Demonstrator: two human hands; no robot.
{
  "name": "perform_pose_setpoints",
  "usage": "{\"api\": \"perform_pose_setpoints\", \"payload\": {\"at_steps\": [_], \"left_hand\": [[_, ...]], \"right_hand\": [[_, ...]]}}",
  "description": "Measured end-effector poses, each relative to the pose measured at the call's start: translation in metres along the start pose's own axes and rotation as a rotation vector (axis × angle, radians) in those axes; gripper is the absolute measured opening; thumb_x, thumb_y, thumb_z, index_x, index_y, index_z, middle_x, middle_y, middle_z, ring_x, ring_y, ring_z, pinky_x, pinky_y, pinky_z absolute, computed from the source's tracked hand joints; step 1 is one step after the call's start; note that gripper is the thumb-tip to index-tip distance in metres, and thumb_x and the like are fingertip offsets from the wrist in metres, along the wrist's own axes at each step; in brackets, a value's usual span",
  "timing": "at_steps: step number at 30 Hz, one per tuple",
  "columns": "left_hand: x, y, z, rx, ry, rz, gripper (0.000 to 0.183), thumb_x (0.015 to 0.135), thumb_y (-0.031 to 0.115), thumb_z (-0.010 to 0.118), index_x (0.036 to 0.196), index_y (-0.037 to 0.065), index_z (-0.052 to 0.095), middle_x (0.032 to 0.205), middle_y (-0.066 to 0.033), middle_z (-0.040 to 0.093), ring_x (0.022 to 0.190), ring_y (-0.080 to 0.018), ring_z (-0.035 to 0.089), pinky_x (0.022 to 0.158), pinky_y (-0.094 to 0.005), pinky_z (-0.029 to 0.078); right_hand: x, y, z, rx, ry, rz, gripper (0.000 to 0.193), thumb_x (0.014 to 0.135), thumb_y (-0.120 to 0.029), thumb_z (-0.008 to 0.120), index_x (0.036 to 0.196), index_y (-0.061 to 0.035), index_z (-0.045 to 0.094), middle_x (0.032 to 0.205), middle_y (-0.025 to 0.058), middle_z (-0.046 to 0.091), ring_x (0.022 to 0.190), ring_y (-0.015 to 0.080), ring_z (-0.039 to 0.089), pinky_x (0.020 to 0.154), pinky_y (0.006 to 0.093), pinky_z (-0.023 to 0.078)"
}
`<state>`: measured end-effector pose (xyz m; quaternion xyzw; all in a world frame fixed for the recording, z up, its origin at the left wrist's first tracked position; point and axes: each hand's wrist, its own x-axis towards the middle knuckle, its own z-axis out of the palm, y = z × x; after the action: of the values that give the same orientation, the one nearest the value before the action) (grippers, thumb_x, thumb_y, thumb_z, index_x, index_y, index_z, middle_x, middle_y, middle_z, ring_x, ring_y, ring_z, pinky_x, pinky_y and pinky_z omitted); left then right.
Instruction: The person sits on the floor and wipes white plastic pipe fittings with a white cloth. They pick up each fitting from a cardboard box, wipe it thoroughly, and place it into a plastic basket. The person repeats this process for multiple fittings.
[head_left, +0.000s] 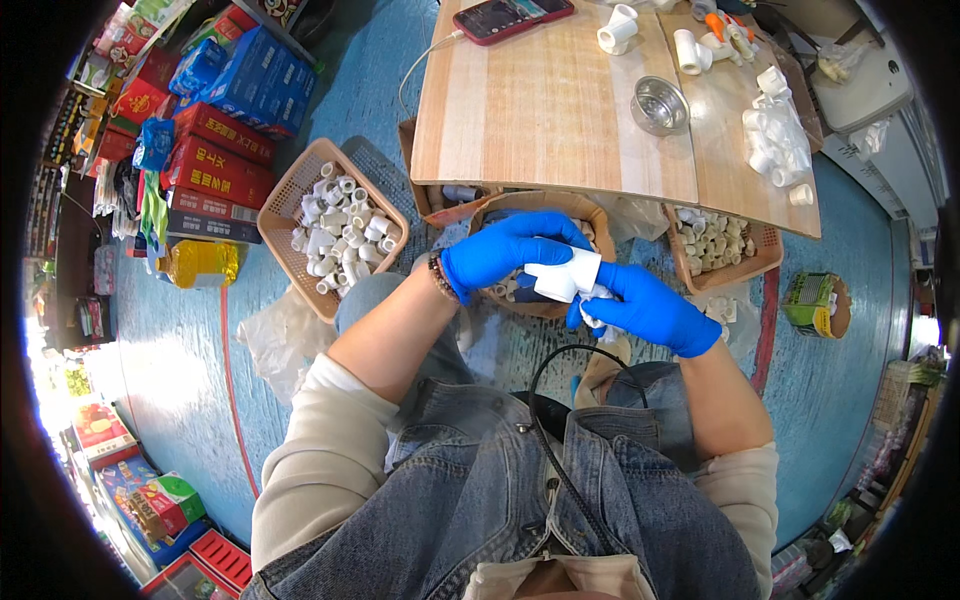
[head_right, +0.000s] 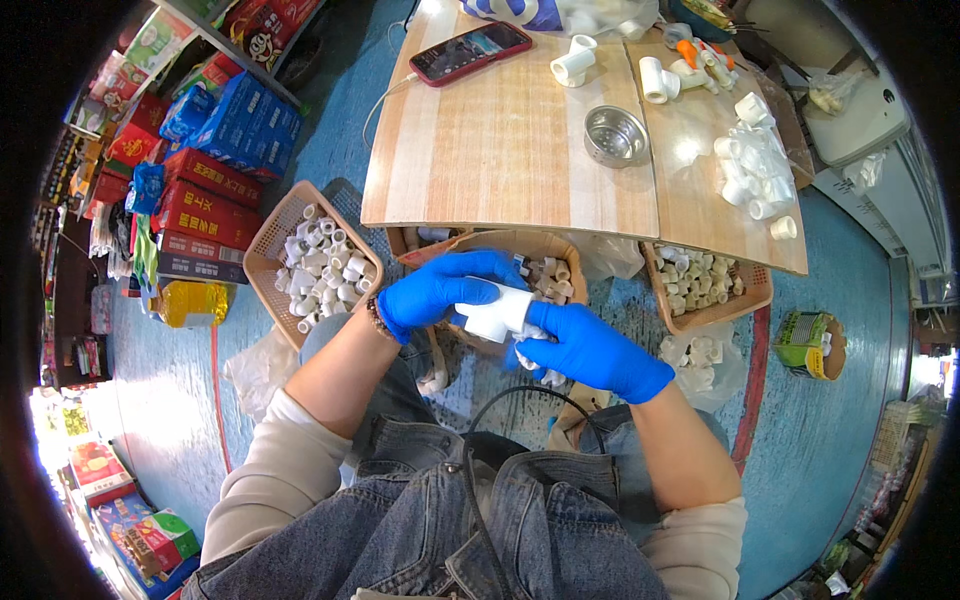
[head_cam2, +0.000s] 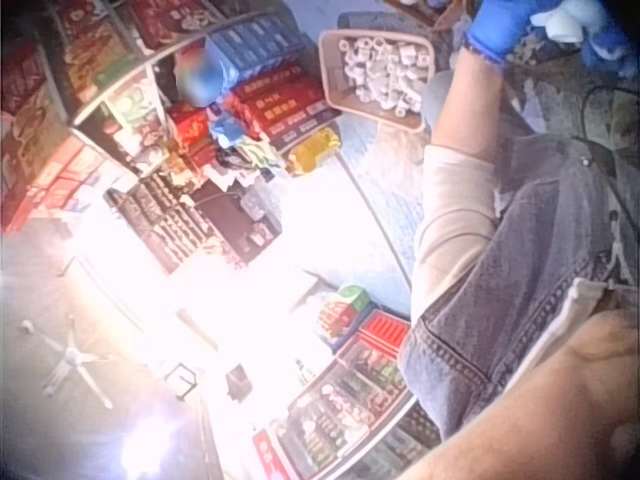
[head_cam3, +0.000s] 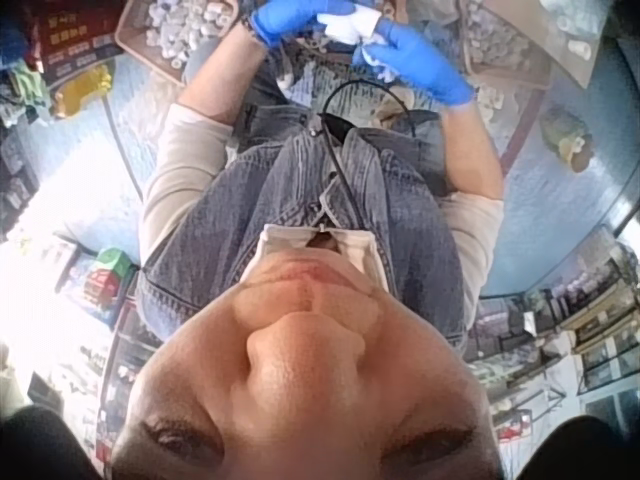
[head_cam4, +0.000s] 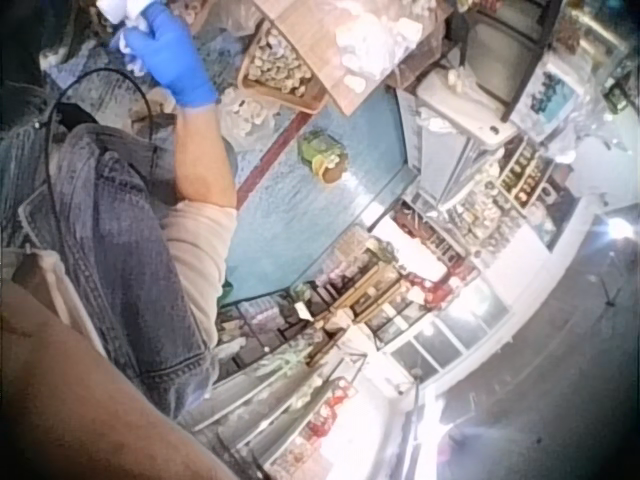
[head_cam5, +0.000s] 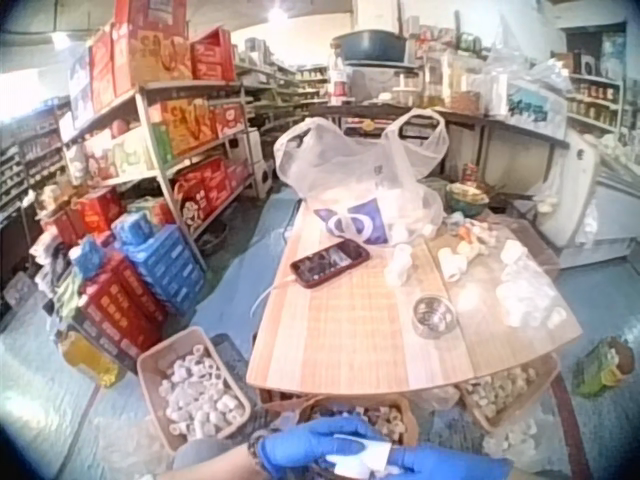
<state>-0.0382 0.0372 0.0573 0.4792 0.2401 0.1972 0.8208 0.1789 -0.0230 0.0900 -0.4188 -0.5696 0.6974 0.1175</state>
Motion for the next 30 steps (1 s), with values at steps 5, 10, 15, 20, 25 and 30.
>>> {"api": "perform_pose_setpoints", "payload": {"at_steps": [5,10,15,20,25,30], "left_hand": [[-0.002,0.005,0.006,0.107,-0.039,0.024,0.033,0.082,0.019,0.058,0.111,0.003,0.056,0.109,-0.0077,0.052,0.103,-0.0196,0.051,0.089,-0.0314,0.041],[-0.006,0.008,0.010,0.253,-0.028,0.031,0.036,0.079,0.014,0.064,0.112,0.006,0.056,0.110,-0.0070,0.053,0.104,-0.0186,0.051,0.089,-0.0318,0.042],[-0.005,0.001,0.007,0.159,0.019,-0.053,0.033,0.081,0.017,0.060,0.111,0.005,0.057,0.110,-0.0075,0.055,0.101,-0.0166,0.053,0.085,-0.0287,0.045],[0.004,-0.008,0.009,-0.267,0.084,-0.111,0.032,0.083,0.019,0.055,0.110,0.002,0.057,0.101,-0.0081,0.059,0.090,-0.0166,0.058,0.075,-0.0268,0.048],[0.003,-0.007,-0.003,-0.127,0.122,0.000,0.036,0.087,0.025,0.051,0.114,0.001,0.053,0.100,-0.0100,0.060,0.086,-0.0186,0.060,0.073,-0.0299,0.050],[0.007,-0.004,-0.013,-0.776,0.150,0.240,0.046,0.092,0.031,0.044,0.128,0.002,0.037,0.121,-0.0170,0.049,0.106,-0.0282,0.052,0.087,-0.0402,0.046]], "right_hand": [[-0.004,-0.001,-0.006,-0.142,-0.019,-0.026,0.043,0.085,-0.013,0.052,0.124,0.0010,0.042,0.088,0.0082,0.063,0.070,0.0105,0.058,0.065,0.0249,0.049],[-0.007,0.005,-0.004,0.240,-0.070,0.038,0.042,0.086,-0.012,0.053,0.125,-0.0004,0.044,0.083,0.0084,0.063,0.069,0.0104,0.060,0.062,0.0253,0.050],[0.002,0.015,0.007,0.190,0.012,0.059,0.041,0.085,-0.015,0.055,0.123,-0.0005,0.046,0.083,0.0091,0.063,0.069,0.0117,0.060,0.063,0.0269,0.050],[0.004,0.011,0.001,-0.108,0.050,-0.053,0.040,0.085,-0.012,0.053,0.122,0.0000,0.045,0.089,0.0065,0.061,0.072,0.0103,0.056,0.067,0.0244,0.048],[-0.006,-0.003,-0.019,-0.567,0.337,-0.249,0.035,0.086,-0.012,0.052,0.119,-0.0018,0.050,0.087,0.0066,0.061,0.071,0.0123,0.055,0.067,0.0258,0.046],[-0.007,-0.011,-0.023,0.136,0.662,-0.375,0.036,0.089,-0.012,0.044,0.124,-0.0013,0.045,0.098,0.0066,0.058,0.079,0.0114,0.052,0.074,0.0241,0.043]]}}
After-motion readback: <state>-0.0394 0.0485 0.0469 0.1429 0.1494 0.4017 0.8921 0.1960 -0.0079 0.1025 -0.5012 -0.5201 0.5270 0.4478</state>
